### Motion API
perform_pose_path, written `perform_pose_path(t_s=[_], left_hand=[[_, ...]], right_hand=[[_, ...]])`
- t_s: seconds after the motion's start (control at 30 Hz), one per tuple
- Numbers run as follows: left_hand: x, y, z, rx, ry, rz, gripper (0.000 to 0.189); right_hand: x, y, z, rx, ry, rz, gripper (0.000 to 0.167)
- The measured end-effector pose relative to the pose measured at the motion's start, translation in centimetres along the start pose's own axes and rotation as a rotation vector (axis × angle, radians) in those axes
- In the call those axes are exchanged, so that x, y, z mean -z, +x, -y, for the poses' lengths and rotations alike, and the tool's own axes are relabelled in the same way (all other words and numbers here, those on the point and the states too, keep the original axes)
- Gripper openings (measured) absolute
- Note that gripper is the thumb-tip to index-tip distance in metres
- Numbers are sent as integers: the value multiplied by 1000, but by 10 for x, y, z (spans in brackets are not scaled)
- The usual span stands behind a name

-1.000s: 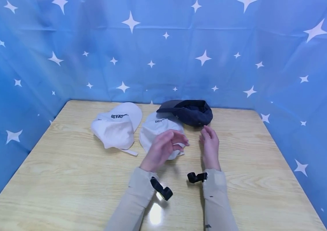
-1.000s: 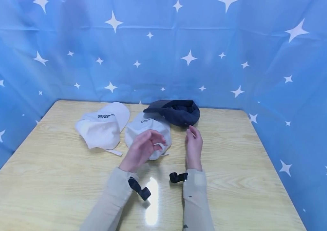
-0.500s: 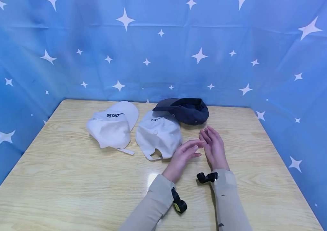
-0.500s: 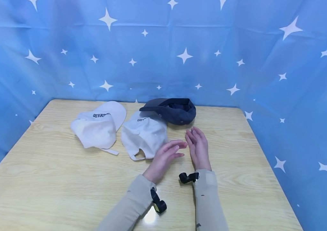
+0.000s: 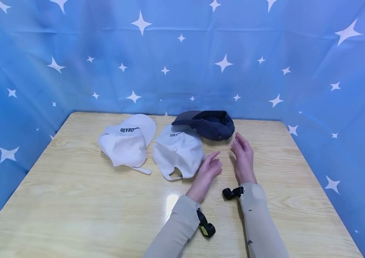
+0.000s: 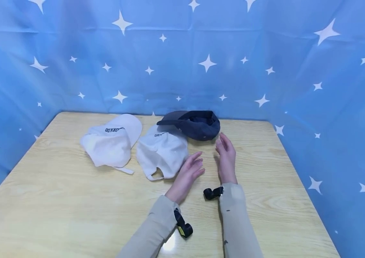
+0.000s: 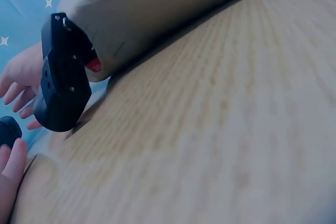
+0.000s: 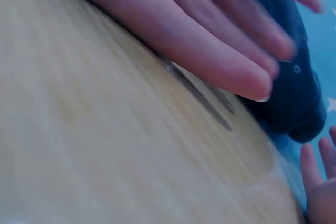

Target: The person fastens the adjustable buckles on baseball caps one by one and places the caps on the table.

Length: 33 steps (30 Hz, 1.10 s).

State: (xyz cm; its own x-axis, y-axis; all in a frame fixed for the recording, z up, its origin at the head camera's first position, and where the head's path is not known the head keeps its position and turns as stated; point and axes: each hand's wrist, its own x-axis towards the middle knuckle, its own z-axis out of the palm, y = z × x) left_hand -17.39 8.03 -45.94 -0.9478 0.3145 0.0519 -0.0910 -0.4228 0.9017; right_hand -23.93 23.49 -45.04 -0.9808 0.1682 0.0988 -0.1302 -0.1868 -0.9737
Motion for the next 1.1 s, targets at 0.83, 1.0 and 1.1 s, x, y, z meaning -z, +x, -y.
perform_pose_path(t_s=[0.83,1.0,1.1], left_hand=[[3,8,2,82,-228,-108,72],[4,10,3,81,-244,-119,73],[4,11,4,75,-257,-107,72]], right_hand=[[-21,15,10,242,-1195,221,38],[-26,11,13,320,-1192,180,26],[-27,9,16,368,-1129,83,25]])
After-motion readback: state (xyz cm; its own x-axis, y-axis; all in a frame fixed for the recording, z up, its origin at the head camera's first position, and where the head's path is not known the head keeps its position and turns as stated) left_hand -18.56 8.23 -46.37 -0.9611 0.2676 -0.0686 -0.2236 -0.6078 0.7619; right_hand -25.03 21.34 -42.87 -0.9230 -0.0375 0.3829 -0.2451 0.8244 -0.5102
